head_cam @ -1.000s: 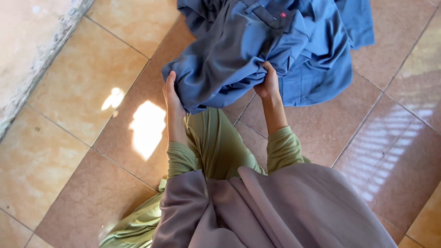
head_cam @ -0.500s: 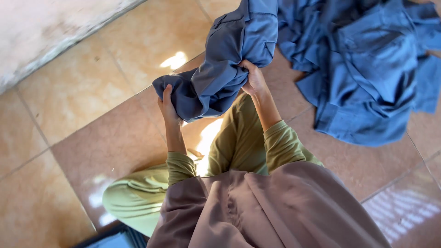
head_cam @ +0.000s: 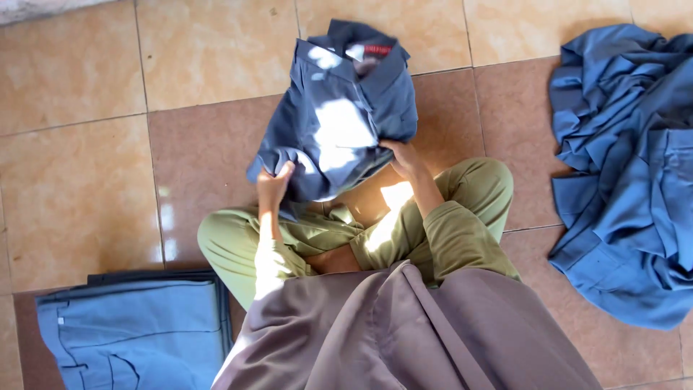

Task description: Folding blue trousers on the floor and stacking them neatly.

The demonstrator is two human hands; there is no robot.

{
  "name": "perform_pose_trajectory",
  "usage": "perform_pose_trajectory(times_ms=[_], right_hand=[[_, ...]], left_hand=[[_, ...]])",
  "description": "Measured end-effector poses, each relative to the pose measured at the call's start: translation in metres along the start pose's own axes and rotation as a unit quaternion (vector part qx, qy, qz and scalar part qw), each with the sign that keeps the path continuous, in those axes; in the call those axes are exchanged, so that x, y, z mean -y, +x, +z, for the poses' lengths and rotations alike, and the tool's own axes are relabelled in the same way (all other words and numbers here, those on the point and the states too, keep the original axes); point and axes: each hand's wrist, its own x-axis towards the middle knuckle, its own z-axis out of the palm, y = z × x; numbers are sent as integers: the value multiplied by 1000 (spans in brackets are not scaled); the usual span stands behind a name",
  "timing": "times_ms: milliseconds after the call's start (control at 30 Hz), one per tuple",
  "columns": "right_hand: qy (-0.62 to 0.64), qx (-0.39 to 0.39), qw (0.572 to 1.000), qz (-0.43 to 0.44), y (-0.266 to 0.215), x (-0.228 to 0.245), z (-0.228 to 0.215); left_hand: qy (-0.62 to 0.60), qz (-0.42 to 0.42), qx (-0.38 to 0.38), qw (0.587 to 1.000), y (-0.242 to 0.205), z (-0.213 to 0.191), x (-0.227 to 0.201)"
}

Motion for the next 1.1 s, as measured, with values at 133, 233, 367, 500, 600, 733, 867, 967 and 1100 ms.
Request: perform_pose_trajectory(times_ms=[133,233,367,500,600,733,867,967,1100], right_hand=[[-29,-254,959,126,-13,14,12],[-86,-272,957,47,-15,0,1],[-245,-339,896,-152,-22,3,-3],[-262,-317,871,-270,-10,23,0],[-471,-303,749,-353,-1,44,6],[-533,-231,807,-107,24,63,6],[-458,-77,877,-121,4,43,19],[-386,34,914,-118,-36,41,28],[-333,149,931,-3,-82,20,15]], left_hand=[[231,-151,106,955,-1,37,67],[270,-132,77,951,-19,61,62],[280,-117,81,949,-23,60,44],[309,-102,73,943,-27,67,52],[345,-90,51,933,-28,73,59],[374,-82,56,922,-31,73,65],[443,-104,-6,890,-52,61,6],[352,30,-72,933,-60,30,-88],[152,272,-156,937,-19,52,-79]])
